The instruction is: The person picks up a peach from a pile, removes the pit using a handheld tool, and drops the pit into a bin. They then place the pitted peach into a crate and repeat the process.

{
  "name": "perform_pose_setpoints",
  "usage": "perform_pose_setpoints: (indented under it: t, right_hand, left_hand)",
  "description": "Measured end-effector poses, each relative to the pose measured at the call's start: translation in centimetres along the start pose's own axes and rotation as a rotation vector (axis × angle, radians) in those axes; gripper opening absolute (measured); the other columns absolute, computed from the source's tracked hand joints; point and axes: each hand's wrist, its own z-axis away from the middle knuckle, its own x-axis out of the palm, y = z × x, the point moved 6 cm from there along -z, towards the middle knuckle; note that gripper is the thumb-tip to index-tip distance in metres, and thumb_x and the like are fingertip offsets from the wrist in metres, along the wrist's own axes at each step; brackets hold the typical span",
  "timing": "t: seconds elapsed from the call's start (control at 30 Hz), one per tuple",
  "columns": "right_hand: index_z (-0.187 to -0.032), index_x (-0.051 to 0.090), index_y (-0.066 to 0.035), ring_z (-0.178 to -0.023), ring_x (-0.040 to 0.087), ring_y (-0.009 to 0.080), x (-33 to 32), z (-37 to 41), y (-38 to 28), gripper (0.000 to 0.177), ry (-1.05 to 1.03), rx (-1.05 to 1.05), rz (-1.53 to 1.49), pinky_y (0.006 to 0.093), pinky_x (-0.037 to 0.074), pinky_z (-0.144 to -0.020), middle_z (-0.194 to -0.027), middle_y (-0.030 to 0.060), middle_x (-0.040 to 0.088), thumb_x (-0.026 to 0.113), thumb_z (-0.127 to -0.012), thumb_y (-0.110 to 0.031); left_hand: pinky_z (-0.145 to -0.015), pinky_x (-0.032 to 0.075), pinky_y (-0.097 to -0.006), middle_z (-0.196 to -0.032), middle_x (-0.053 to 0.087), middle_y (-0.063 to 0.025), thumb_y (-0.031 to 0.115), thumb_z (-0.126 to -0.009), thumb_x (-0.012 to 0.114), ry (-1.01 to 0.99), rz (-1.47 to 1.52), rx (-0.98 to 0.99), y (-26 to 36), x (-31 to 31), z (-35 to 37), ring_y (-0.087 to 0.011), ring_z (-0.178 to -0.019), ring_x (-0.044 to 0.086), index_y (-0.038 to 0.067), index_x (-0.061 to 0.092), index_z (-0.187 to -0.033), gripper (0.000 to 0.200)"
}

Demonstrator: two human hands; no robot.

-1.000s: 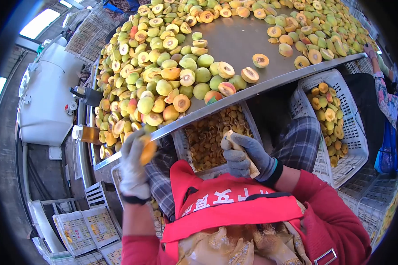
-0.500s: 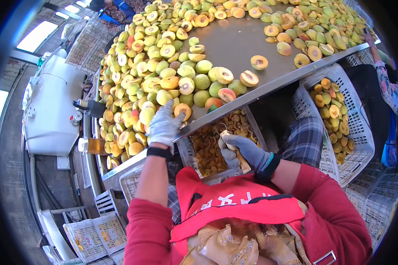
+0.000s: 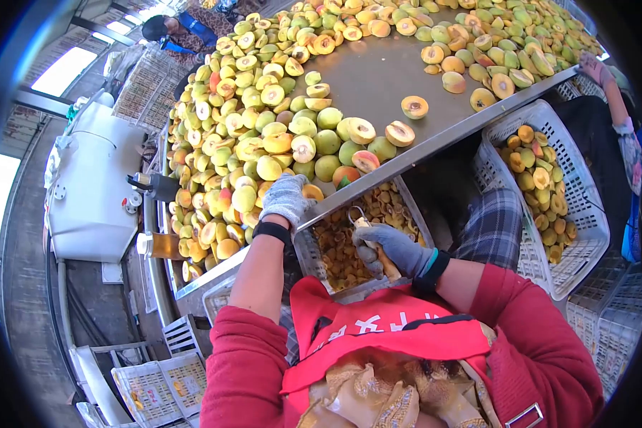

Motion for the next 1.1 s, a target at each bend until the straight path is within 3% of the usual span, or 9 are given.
perform_pose_setpoints:
  t: [0.2,0.27,0.47,0.53,0.6,0.67,0.73,0.93,1.1]
  right_hand:
    - [-0.087,0.05,-0.01,-0.043,0.043,0.0126,-0.7,0.0,-0.8,0.019,0.006,-0.136,0.051,0.026,0.036,-0.038,-0.059,0.0022,0.048,0.049,-0.089,-0.029]
    - [-0.088,0.049,-0.009,-0.045,0.046,0.0125,-0.6,0.2,-1.3,0.017,0.035,-0.203,0.121,0.0252,0.038,-0.039,-0.06,0.0034,0.05,0.05,-0.09,-0.026]
    - [-0.1,0.049,-0.01,-0.043,0.046,0.0078,2.0,0.9,-1.2,0.02,-0.049,-0.325,0.391,0.0212,0.037,-0.038,-0.064,-0.0001,0.052,0.055,-0.09,-0.025]
    - [-0.103,0.051,-0.004,-0.058,0.054,0.0137,1.7,0.9,-1.1,0.026,0.016,-0.403,0.603,0.0271,0.045,-0.055,-0.072,0.0056,0.056,0.056,-0.089,-0.025]
    - [-0.104,0.052,-0.002,-0.068,0.057,0.018,1.7,0.9,-1.3,0.028,0.076,-0.609,0.819,0.0315,0.048,-0.065,-0.077,0.0092,0.058,0.057,-0.088,-0.024]
    - [-0.105,0.052,0.0,-0.081,0.06,0.028,1.6,1.0,-1.6,0.03,0.139,-0.567,0.864,0.0372,0.047,-0.075,-0.087,0.0162,0.06,0.058,-0.087,-0.024]
    - [-0.105,0.052,-0.001,-0.083,0.061,0.0319,1.6,1.1,-1.9,0.032,0.175,-0.603,0.921,0.0382,0.047,-0.074,-0.09,0.0184,0.061,0.058,-0.087,-0.026]
    - [-0.109,0.05,-0.003,-0.089,0.06,0.0392,1.0,0.5,-1.0,0.037,0.229,-0.491,1.049,0.0435,0.046,-0.078,-0.092,0.0211,0.062,0.056,-0.087,-0.032]
    - [-0.113,0.049,-0.002,-0.086,0.062,0.0278,1.3,0.0,0.4,0.033,0.186,-0.357,0.874,0.0355,0.048,-0.077,-0.096,0.0178,0.063,0.054,-0.089,-0.024]
  left_hand:
    - [-0.076,0.049,-0.0368,-0.092,0.061,-0.0157,0.027,-0.07,0.074,0.163,0.283,-0.097,0.1,-1.5,1.9,-0.0308,-0.086,0.062,0.005,0.054,-0.1,0.043]
    - [-0.056,0.05,-0.0256,-0.096,0.059,-0.0067,0.016,-0.081,0.067,0.226,1.189,-0.07,-0.1,-0.4,3.6,-0.014,-0.076,0.061,0.004,0.051,-0.11,0.035]
    - [-0.078,0.054,-0.037,-0.104,0.059,-0.0111,0.005,-0.084,0.058,0.088,2.095,-0.066,3.0,2.4,9.3,-0.0237,-0.094,0.06,0.005,0.047,-0.123,0.04]
    - [-0.08,0.053,-0.0357,-0.105,0.059,-0.0119,0.008,-0.084,0.06,0.001,2.242,-0.056,3.7,3.6,9.9,-0.0233,-0.096,0.06,0.004,0.048,-0.12,0.037]
    - [-0.081,0.052,-0.034,-0.105,0.059,-0.0118,0.015,-0.088,0.056,0.165,1.714,-0.004,3.6,4.4,10.2,-0.0217,-0.096,0.059,0.003,0.049,-0.118,0.033]
    - [-0.084,0.051,-0.0354,-0.105,0.058,-0.0135,0.024,-0.093,0.049,0.195,1.703,-0.045,3.9,4.4,10.4,-0.0231,-0.096,0.059,0.002,0.048,-0.117,0.033]
    - [-0.088,0.048,-0.0398,-0.107,0.056,-0.0171,0.035,-0.097,0.039,0.094,2.212,-0.197,4.5,4.8,10.6,-0.0274,-0.095,0.058,0.001,0.046,-0.117,0.041]
    - [-0.083,0.049,-0.0346,-0.104,0.058,-0.0132,0.035,-0.096,0.043,0.264,1.782,0.072,5.5,3.6,10.9,-0.0222,-0.094,0.058,0.001,0.048,-0.116,0.039]
    - [-0.074,0.051,-0.0321,-0.097,0.06,-0.0108,0.033,-0.092,0.051,0.226,1.971,-0.082,6.3,4.5,10.2,-0.0208,-0.085,0.059,0.002,0.054,-0.108,0.035]
